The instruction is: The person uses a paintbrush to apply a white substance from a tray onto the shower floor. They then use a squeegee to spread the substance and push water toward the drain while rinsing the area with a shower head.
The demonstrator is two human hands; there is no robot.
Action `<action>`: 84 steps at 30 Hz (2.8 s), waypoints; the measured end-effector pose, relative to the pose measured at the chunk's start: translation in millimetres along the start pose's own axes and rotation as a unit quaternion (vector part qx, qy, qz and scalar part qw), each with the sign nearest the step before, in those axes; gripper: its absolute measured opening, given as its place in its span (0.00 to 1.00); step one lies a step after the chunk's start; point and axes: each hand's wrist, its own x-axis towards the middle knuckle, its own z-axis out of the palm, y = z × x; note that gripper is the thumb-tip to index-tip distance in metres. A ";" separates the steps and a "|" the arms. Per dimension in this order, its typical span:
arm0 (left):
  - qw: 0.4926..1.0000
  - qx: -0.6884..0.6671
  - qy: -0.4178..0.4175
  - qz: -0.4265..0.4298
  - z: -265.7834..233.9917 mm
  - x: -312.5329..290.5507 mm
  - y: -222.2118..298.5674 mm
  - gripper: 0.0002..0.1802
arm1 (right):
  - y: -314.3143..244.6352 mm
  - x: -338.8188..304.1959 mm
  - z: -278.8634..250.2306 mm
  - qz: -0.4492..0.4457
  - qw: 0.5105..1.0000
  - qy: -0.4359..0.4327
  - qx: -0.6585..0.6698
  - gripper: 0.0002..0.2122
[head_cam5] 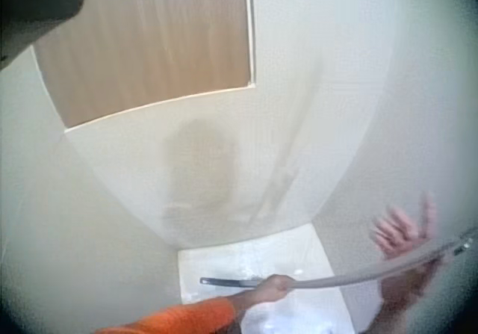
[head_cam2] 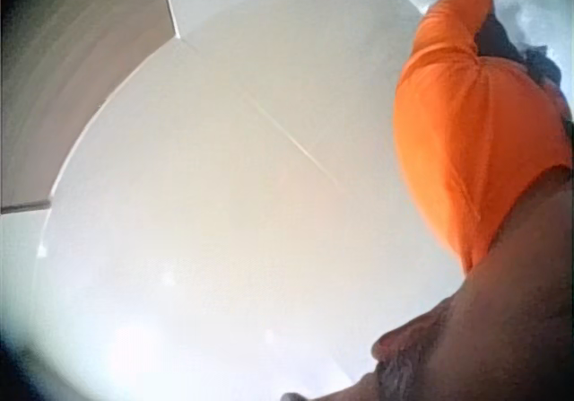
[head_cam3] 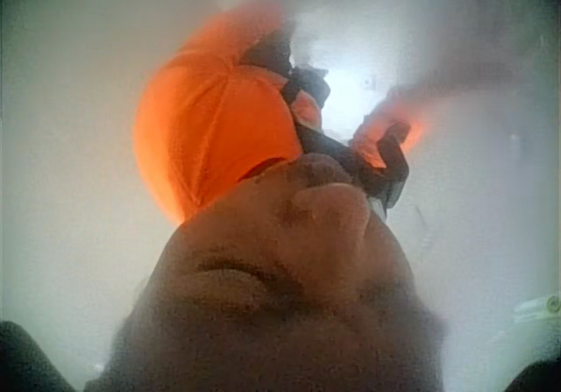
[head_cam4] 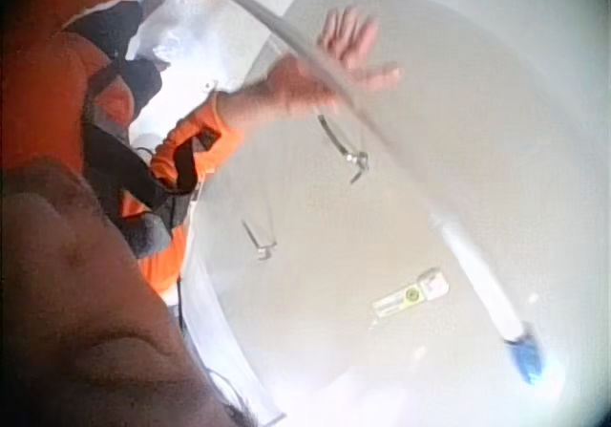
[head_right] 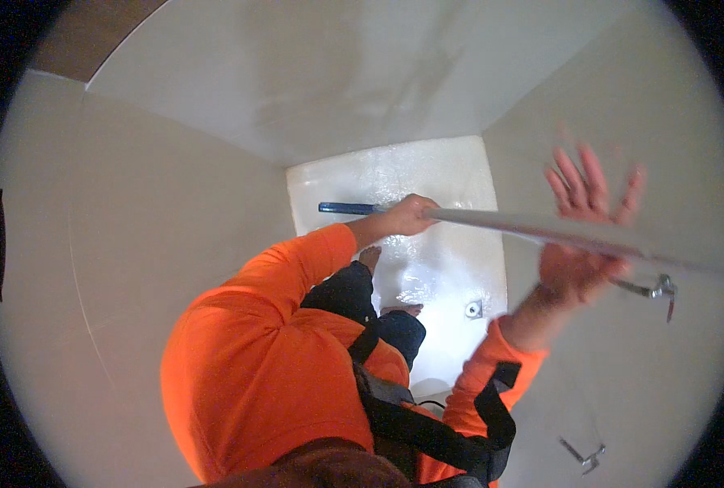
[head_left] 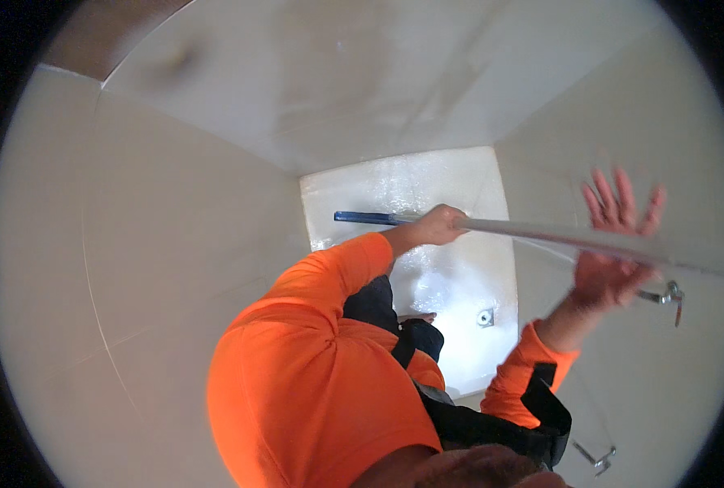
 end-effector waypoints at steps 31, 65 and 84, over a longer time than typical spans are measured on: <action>0.910 0.345 -0.214 0.080 425.3 -99.6 -39.4 0.16 | -235.0 -534.8 -199.5 -0.078 0.877 0.457 -0.126 0.20; 0.848 0.464 -0.248 0.066 358.5 -85.8 -122.9 0.16 | -177.5 -549.1 -182.2 0.003 0.791 0.611 -0.024 0.22; 0.864 0.168 -0.451 0.145 587.5 -229.1 121.7 0.17 | -521.4 -649.2 -159.4 -0.035 0.775 0.555 -0.301 0.22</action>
